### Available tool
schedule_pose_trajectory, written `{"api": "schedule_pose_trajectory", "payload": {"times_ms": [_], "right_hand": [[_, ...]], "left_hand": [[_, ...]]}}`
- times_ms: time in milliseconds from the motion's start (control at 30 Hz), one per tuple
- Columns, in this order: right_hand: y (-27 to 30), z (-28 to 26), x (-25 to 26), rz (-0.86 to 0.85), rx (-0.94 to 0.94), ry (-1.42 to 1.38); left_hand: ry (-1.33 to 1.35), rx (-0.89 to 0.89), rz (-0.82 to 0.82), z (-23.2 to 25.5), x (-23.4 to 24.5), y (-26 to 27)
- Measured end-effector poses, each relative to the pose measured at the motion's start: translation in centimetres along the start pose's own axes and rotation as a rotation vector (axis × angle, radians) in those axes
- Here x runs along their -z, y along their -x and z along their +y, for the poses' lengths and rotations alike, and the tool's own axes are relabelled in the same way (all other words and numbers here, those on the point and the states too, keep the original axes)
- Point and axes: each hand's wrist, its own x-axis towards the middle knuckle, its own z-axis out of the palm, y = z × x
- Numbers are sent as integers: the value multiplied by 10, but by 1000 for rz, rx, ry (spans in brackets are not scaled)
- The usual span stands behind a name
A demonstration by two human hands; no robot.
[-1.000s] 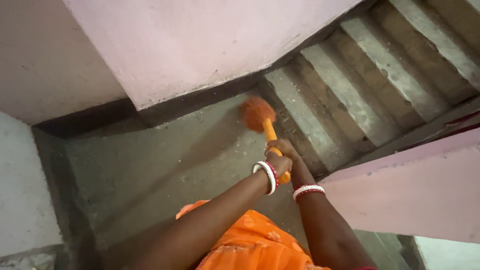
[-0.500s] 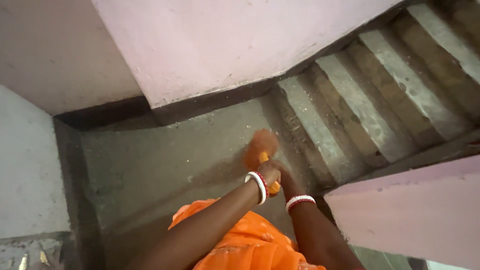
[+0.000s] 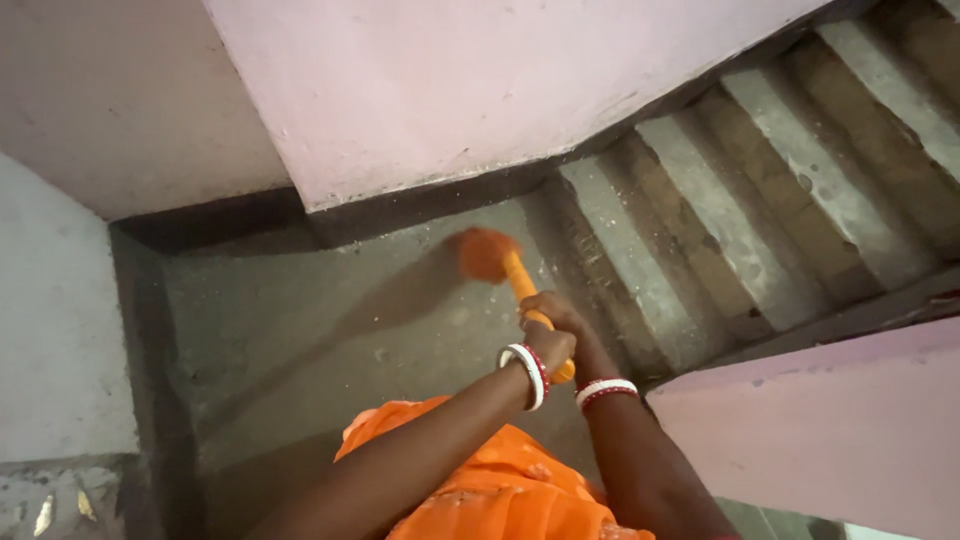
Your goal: The person sweeps the floor at the base of the stairs using a broom.
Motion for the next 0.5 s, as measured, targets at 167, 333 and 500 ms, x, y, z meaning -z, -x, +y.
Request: {"api": "schedule_pose_trajectory", "payload": {"times_ms": [167,333,500], "right_hand": [[26,-11,19,116,55,-297],[18,-3,22,215,-17,-404],[-11,34,16,250,-51,-356]], "left_hand": [[-31,-22,-48,12,-4,14],[-18,11,-79,18,1,13],[62,37,-119,-12,2,-32]]}}
